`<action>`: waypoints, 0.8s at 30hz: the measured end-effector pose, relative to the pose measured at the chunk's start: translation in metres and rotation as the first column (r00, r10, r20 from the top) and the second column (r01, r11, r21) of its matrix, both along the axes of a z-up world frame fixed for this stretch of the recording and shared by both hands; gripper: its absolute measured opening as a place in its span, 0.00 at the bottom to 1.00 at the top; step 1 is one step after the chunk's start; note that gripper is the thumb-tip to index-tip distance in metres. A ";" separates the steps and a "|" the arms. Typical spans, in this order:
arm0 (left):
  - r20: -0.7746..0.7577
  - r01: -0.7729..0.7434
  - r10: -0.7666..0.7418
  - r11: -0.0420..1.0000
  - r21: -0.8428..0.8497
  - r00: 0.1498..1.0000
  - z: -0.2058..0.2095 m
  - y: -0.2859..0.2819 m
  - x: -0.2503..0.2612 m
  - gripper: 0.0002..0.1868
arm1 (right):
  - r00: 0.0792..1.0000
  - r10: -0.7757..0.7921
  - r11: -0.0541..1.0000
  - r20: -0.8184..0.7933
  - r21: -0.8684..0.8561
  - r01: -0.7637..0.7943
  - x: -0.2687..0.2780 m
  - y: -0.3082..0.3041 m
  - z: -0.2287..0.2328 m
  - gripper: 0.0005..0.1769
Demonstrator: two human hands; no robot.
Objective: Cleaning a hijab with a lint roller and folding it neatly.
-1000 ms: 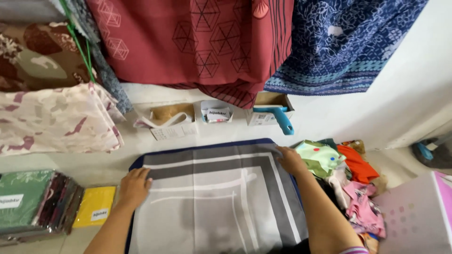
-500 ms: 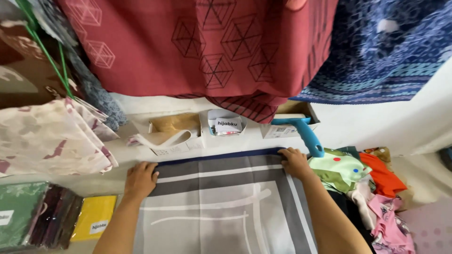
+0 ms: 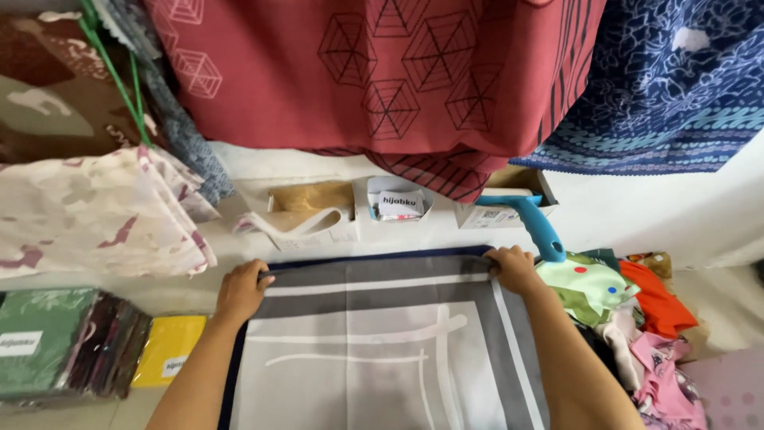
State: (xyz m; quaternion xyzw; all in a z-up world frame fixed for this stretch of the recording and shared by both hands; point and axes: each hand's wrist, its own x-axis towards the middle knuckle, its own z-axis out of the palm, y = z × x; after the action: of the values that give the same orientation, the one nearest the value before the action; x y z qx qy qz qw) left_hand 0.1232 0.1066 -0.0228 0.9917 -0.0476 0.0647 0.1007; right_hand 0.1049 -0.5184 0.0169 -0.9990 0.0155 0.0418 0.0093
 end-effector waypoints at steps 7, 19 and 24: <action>0.165 0.043 -0.028 0.996 -0.084 0.986 0.064 0.002 -0.053 0.12 | 0.879 0.257 0.966 0.401 -0.135 -0.221 -0.034 -0.033 0.034 0.08; -0.063 0.192 -0.218 0.940 -0.282 0.974 0.170 0.001 -0.235 0.09 | 0.934 0.292 0.950 0.204 -0.175 -0.259 -0.203 -0.066 0.079 0.11; -0.349 0.190 -0.210 0.978 -0.092 0.913 0.165 -0.001 -0.278 0.10 | 0.893 0.426 0.898 0.146 -0.188 -0.398 -0.246 -0.071 0.057 0.08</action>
State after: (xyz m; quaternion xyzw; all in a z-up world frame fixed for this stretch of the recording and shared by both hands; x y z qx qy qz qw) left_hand -0.1544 0.1059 0.1421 0.9735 -0.1278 -0.1258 0.1416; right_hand -0.1415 -0.5889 0.0742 -0.9766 -0.1949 -0.0507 -0.0753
